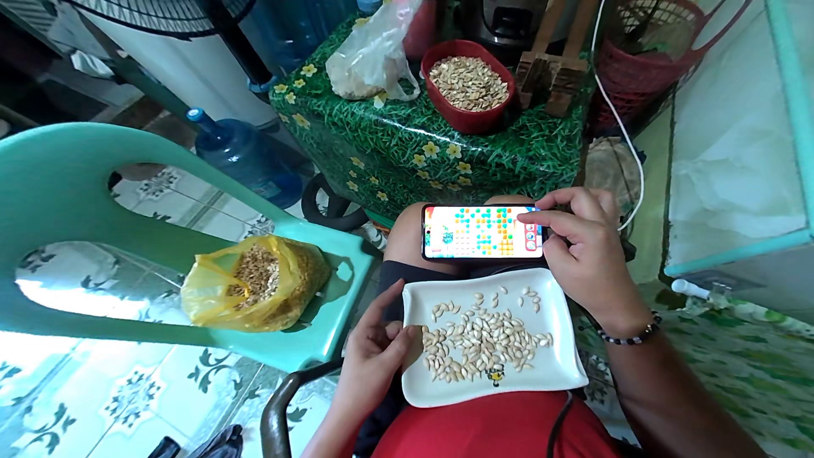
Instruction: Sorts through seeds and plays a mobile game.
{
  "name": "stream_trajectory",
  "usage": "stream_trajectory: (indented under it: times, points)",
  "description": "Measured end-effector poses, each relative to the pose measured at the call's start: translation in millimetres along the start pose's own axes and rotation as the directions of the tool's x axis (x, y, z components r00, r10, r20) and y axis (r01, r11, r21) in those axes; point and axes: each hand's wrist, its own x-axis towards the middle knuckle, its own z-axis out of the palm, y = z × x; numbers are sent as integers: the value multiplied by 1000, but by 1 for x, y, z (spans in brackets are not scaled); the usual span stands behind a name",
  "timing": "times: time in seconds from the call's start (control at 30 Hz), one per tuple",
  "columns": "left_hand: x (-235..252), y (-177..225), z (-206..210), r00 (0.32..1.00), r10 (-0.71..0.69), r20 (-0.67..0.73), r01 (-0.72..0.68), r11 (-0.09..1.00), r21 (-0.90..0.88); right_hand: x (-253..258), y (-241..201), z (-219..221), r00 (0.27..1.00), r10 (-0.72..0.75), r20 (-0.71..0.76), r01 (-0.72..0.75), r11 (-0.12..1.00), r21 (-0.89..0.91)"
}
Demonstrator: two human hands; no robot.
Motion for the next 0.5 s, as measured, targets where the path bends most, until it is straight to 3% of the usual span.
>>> stream_trajectory:
  times: [0.5]
  points:
    - [-1,0,0,1000,-8,-6,8,1000,14,3,-6,10,993,-76,85,81,995,-54]
